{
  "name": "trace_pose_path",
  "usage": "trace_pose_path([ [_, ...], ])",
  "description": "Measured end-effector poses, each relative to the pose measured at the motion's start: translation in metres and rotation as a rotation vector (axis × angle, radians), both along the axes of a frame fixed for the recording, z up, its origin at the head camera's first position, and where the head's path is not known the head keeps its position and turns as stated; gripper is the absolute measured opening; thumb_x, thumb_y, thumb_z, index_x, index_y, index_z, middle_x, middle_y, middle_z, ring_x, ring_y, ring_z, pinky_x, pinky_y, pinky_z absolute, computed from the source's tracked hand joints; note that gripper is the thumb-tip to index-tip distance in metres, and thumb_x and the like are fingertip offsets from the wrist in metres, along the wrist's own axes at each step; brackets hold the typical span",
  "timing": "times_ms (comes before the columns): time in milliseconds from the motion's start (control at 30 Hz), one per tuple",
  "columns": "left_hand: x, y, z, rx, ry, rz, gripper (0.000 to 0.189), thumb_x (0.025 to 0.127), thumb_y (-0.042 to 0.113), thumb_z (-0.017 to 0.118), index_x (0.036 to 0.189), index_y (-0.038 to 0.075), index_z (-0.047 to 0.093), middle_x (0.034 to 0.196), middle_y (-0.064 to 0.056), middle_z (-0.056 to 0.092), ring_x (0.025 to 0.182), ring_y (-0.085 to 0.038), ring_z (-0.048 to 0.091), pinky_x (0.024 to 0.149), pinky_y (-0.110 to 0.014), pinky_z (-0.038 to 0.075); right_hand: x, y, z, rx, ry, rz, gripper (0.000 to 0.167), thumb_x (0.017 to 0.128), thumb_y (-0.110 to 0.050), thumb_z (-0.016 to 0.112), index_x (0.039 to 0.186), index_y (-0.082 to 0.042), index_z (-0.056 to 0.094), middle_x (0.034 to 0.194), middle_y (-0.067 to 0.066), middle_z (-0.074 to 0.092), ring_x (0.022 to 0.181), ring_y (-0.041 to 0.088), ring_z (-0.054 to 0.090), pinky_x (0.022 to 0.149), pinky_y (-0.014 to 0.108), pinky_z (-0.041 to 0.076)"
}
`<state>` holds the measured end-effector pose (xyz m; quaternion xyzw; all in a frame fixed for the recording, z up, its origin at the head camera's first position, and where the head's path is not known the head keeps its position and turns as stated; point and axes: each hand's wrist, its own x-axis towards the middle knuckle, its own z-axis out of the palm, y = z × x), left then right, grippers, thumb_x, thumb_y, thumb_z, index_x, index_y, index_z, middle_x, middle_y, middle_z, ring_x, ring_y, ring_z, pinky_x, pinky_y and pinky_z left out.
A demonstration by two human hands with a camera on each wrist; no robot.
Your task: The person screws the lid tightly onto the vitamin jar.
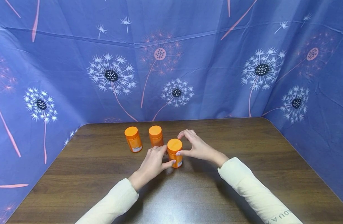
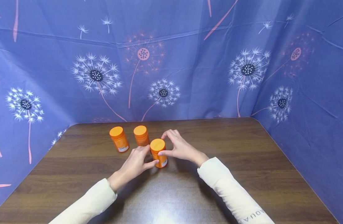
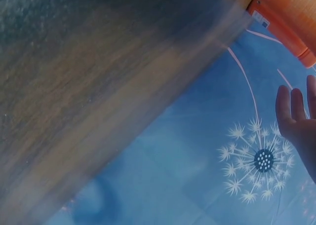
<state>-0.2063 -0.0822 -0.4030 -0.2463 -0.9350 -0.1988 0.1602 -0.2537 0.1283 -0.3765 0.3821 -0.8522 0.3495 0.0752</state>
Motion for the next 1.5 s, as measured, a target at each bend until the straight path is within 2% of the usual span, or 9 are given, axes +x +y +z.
trace_pose_path([
  [200, -0.001, 0.000, 0.000, -0.010, -0.013, 0.007, 0.040, 0.077, 0.046, 0.068, 0.099, 0.015, 0.054, 0.087, -0.001, 0.065, 0.084, -0.018, 0.057, 0.079, -0.041, 0.041, -0.002, 0.007, 0.006, 0.040, -0.007, 0.068, 0.059, 0.075, -0.033, 0.074, 0.123, -0.010, 0.048, 0.125, -0.001, 0.050, 0.117, 0.018, 0.039, 0.099, 0.045, 0.034],
  [400, -0.001, 0.000, 0.001, -0.015, -0.026, 0.012, 0.041, 0.077, 0.046, 0.067, 0.099, 0.015, 0.054, 0.088, -0.001, 0.065, 0.086, -0.018, 0.057, 0.079, -0.041, 0.041, -0.005, 0.013, 0.012, 0.069, -0.023, 0.150, 0.055, 0.081, -0.026, 0.068, 0.130, -0.014, 0.046, 0.131, -0.001, 0.047, 0.121, 0.019, 0.038, 0.103, 0.050, 0.026],
  [667, 0.000, 0.000, 0.001, -0.010, -0.030, 0.015, 0.041, 0.077, 0.046, 0.068, 0.100, 0.016, 0.054, 0.088, 0.000, 0.065, 0.086, -0.018, 0.057, 0.080, -0.041, 0.041, -0.005, 0.015, 0.015, 0.085, -0.065, 0.187, 0.048, 0.087, -0.024, 0.061, 0.132, -0.020, 0.047, 0.132, 0.001, 0.044, 0.121, 0.021, 0.037, 0.099, 0.053, 0.030],
  [1033, 0.000, 0.001, 0.000, -0.001, -0.017, 0.006, 0.041, 0.076, 0.045, 0.068, 0.100, 0.016, 0.054, 0.087, 0.000, 0.065, 0.084, -0.017, 0.057, 0.079, -0.041, 0.041, -0.005, 0.013, 0.015, 0.085, -0.041, 0.170, 0.041, 0.085, -0.024, 0.063, 0.126, -0.020, 0.054, 0.127, 0.001, 0.048, 0.118, 0.020, 0.038, 0.097, 0.050, 0.033],
  [1367, 0.000, 0.001, -0.001, -0.003, -0.005, 0.006, 0.041, 0.076, 0.045, 0.068, 0.101, 0.016, 0.054, 0.087, 0.000, 0.065, 0.084, -0.017, 0.057, 0.079, -0.042, 0.042, -0.005, 0.011, 0.013, 0.061, -0.023, 0.126, 0.040, 0.081, -0.028, 0.068, 0.118, -0.020, 0.055, 0.122, -0.004, 0.051, 0.117, 0.017, 0.040, 0.103, 0.051, 0.026],
  [1500, 0.000, 0.001, -0.001, -0.001, -0.001, 0.004, 0.041, 0.076, 0.045, 0.069, 0.100, 0.016, 0.054, 0.086, -0.001, 0.065, 0.083, -0.017, 0.057, 0.078, -0.041, 0.042, -0.003, 0.010, 0.010, 0.031, -0.003, 0.095, 0.041, 0.078, -0.028, 0.071, 0.114, -0.019, 0.055, 0.119, -0.005, 0.052, 0.114, 0.016, 0.041, 0.100, 0.048, 0.030],
])
